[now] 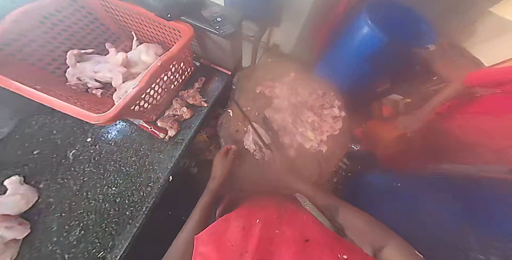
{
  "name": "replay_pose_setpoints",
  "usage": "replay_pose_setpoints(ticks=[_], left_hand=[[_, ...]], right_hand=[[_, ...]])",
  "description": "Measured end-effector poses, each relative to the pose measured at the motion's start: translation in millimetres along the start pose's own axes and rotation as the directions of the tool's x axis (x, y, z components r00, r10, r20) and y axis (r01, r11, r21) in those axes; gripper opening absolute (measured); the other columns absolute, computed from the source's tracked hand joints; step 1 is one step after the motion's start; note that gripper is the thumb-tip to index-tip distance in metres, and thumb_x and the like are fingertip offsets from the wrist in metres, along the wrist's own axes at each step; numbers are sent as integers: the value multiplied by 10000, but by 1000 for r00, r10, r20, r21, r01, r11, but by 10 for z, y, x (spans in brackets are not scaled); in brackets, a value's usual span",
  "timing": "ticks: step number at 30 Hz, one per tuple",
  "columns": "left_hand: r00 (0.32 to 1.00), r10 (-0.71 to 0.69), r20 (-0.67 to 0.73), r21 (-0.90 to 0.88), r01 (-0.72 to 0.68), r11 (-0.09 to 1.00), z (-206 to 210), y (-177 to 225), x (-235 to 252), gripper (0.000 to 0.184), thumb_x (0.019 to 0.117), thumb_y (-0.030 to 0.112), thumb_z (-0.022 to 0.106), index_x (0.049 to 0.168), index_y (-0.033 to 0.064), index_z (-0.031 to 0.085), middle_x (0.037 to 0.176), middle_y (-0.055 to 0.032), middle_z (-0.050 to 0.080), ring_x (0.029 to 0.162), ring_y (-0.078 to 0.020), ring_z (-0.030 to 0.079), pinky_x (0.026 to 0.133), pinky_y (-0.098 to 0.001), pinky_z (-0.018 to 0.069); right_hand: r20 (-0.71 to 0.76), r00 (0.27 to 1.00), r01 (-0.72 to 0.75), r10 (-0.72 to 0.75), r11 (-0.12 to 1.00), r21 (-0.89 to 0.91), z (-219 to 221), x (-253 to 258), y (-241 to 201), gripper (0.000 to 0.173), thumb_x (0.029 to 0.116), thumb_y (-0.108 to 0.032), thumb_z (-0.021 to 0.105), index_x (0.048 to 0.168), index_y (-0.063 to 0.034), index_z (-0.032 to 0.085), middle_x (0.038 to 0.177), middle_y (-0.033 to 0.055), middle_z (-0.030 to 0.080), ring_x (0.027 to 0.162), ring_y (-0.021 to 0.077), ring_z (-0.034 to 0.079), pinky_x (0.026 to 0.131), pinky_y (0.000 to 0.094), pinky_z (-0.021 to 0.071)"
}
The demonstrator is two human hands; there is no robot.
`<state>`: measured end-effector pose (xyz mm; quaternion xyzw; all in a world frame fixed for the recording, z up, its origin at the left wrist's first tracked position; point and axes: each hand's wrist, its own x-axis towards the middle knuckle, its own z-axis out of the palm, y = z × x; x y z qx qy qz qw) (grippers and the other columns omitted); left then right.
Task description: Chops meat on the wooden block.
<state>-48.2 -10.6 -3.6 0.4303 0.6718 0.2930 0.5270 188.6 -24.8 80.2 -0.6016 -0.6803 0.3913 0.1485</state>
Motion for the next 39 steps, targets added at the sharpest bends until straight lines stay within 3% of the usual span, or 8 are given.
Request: replay_pose_setpoints(ticks=[3, 9, 16, 22, 25, 27, 35, 39], left_hand=[[990, 106, 94, 249, -126, 960, 143, 233, 45, 292, 1061, 260, 548, 1250, 77, 674, 1161, -107, 718, 1031, -218, 702, 949, -453, 555], [838, 320, 442, 633, -545, 550, 488, 186, 399, 350, 984, 232, 605, 1329, 232, 663, 1478, -28, 571, 1428, -337, 448, 1122, -597, 398], [939, 102, 328, 762, -327, 559, 253, 261, 187, 503, 904, 394, 720, 1361, 196, 652, 1488, -186, 519, 1431, -435, 404, 1141, -664, 327], [955, 67, 289, 463, -201, 863, 91, 435, -89, 380, 984, 352, 665, 1214, 50, 656, 1100, -147, 702, 1016, -270, 692, 933, -503, 555], [956, 22, 293, 152, -70, 986, 255, 595, -114, 380, 1007, 327, 662, 1252, 45, 592, 1001, -104, 701, 842, -181, 718, 796, -387, 619], [962, -14, 274, 279, -66, 958, 396, 507, -34, 463, 1000, 386, 657, 1322, 62, 582, 1046, -128, 704, 902, -238, 705, 847, -458, 588], [985, -74, 156, 537, -21, 843, 269, -16, -130, 428, 991, 439, 642, 1285, 128, 650, 1033, -121, 734, 944, -303, 714, 886, -573, 557], [991, -49, 127, 594, -36, 803, 325, -24, -115, 423, 1001, 442, 608, 1287, 134, 653, 1027, -123, 731, 974, -330, 703, 894, -591, 541]], right_hand=[[244, 927, -278, 286, 958, -67, 116, 49, 290, 498, 1115, -378, 366, 1373, 5, 554, 1137, 228, 670, 1045, 341, 672, 961, 536, 522], [298, 892, -386, 341, 916, 109, -295, -148, 895, 555, 1115, -473, 273, 1167, -34, 608, 809, 77, 548, 670, 188, 533, 647, 399, 495], [-15, 923, -378, 386, 910, 170, -384, -446, 596, 465, 1125, -366, 328, 1299, -4, 561, 861, 128, 598, 716, 239, 602, 710, 444, 545], [306, 871, -452, 384, 871, 193, -23, -723, 1019, 524, 1112, -448, 348, 1300, -20, 586, 978, 160, 643, 860, 263, 631, 821, 485, 531], [253, 879, -464, 404, 846, 264, 11, -712, 1036, 522, 1114, -466, 267, 1130, -65, 601, 731, 28, 521, 576, 143, 499, 546, 347, 465], [195, 885, -456, 422, 870, 188, -182, -634, 758, 537, 1119, -446, 297, 1217, -26, 617, 882, 132, 625, 753, 245, 617, 723, 462, 539], [-173, 970, 223, -170, 906, 361, -449, -464, 29, 701, 1041, -656, 323, 1143, -25, 611, 749, -21, 521, 615, 49, 497, 572, 257, 472], [141, 979, -159, 144, 982, 99, 8, -368, 577, 534, 1093, -468, 397, 1273, -13, 610, 977, 144, 664, 859, 238, 656, 833, 452, 557]])
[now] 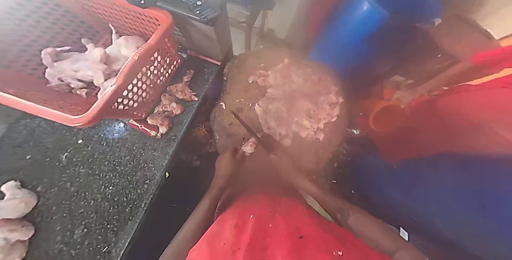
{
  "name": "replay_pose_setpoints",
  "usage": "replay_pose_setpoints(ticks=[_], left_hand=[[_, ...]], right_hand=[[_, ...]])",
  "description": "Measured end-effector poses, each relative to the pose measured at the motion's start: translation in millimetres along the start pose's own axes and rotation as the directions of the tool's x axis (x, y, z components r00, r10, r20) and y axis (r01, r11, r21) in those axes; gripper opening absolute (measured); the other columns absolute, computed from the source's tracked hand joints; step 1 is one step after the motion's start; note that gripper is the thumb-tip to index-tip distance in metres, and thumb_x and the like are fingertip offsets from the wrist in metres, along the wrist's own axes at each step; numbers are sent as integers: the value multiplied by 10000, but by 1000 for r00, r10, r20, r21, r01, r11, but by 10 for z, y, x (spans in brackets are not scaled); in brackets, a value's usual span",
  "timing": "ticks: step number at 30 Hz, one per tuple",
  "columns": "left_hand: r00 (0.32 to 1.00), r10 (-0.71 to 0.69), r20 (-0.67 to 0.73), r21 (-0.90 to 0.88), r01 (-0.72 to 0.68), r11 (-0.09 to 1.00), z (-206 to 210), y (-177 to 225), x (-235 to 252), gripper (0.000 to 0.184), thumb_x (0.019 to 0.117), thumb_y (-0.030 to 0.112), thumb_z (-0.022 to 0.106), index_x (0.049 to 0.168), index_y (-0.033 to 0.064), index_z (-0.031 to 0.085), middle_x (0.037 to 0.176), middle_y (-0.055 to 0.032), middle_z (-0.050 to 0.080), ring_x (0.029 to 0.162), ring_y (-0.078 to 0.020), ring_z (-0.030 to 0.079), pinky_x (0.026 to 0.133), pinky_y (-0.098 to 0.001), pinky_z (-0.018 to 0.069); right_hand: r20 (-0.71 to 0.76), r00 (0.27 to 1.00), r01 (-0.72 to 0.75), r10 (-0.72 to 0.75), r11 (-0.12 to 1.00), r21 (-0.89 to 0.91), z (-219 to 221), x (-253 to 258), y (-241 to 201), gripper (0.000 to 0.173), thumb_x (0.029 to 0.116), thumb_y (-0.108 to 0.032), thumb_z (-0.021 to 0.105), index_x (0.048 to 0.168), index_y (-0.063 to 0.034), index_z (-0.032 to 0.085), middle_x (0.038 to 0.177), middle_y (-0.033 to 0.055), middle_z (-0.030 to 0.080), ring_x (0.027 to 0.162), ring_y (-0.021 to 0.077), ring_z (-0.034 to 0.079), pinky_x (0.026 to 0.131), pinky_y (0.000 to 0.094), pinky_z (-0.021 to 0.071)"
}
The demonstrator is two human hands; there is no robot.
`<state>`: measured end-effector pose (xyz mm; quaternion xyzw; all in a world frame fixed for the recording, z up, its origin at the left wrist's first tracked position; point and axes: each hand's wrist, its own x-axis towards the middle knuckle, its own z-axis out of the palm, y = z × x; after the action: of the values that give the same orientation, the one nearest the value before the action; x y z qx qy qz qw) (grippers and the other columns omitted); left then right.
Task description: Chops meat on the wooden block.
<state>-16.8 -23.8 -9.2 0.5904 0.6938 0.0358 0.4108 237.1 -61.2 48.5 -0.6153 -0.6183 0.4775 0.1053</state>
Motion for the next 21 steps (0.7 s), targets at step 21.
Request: replay_pose_setpoints(ticks=[21], left_hand=[[989, 80, 121, 200, -103, 974, -74, 96, -94, 376, 1044, 415, 504, 1262, 169, 686, 1120, -140, 733, 1067, -373, 694, 898, -633, 526]], right_hand=[[68, 983, -176, 172, 983, 54, 75, -547, 277, 590, 1063, -518, 417, 1287, -17, 634, 1002, 169, 696, 909, 277, 679, 873, 511, 552]])
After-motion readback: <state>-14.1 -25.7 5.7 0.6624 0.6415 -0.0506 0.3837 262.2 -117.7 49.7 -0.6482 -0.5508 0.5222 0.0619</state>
